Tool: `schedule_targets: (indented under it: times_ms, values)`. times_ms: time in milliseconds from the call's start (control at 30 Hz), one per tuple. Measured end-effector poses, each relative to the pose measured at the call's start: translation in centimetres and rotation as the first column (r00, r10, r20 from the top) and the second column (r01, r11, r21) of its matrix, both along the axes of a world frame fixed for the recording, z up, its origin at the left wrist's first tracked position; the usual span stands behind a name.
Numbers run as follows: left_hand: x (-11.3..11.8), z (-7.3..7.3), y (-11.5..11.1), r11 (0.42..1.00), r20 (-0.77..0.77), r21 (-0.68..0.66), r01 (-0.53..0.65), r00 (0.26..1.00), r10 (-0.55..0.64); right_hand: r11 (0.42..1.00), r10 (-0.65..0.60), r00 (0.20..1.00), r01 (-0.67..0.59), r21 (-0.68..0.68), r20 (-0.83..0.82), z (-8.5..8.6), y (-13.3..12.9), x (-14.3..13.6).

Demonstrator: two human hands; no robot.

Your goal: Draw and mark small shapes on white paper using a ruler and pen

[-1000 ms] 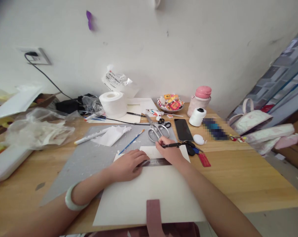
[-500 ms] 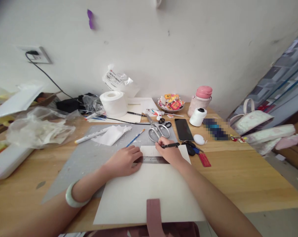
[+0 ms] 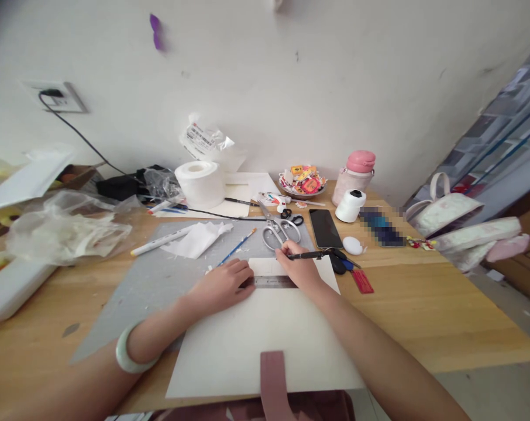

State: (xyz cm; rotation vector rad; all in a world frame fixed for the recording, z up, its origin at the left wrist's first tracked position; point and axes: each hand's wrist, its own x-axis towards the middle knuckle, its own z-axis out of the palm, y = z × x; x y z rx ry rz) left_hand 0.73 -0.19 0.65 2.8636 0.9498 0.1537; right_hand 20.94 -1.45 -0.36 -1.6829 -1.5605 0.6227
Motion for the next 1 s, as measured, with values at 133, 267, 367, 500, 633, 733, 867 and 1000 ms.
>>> schedule_targets:
  times_ms: [133, 267, 367, 500, 633, 733, 867, 1000]
  values:
    - [0.24, 0.09, -0.22, 1.000, 0.000, -0.014, -0.019, 1.000, 0.019, 1.000, -0.018, 0.995, 0.020, 0.015, -0.099, -0.19, -0.01, -0.18]
    - [0.47, 0.03, -0.34, 0.999, -0.004, -0.014, -0.040, 0.999, 0.040, 1.000, -0.013, 0.992, 0.015, 0.014, -0.124, -0.34, 0.01, -0.16]
    - [0.58, 0.03, -0.41, 0.999, -0.029, -0.012, -0.051, 0.998, 0.051, 1.000, -0.014, 0.992, 0.015, 0.009, -0.129, -0.36, 0.01, -0.13]
    - [0.66, 0.11, -0.54, 0.997, -0.057, -0.018, -0.068, 0.996, 0.067, 1.000, -0.016, 0.990, 0.016, 0.000, -0.141, -0.29, -0.01, -0.13]
    - [0.79, 0.05, -0.61, 0.997, -0.058, -0.001, -0.072, 0.996, 0.072, 1.000, -0.011, 0.988, 0.010, -0.011, -0.151, -0.25, -0.03, -0.15]
    - [0.83, -0.10, -0.58, 0.997, -0.057, 0.011, -0.071, 0.996, 0.071, 1.000, -0.002, 0.990, -0.001, -0.017, -0.143, -0.26, -0.03, -0.16]
    - [0.66, -0.35, -0.44, 0.998, -0.029, 0.036, -0.041, 0.999, 0.042, 0.999, 0.035, 0.995, -0.036, -0.016, -0.095, -0.32, -0.01, -0.16]
    - [0.33, -0.37, -0.30, 0.998, 0.006, 0.056, -0.003, 1.000, 0.002, 0.997, 0.074, 0.995, -0.076, -0.029, -0.070, -0.48, 0.01, -0.16]
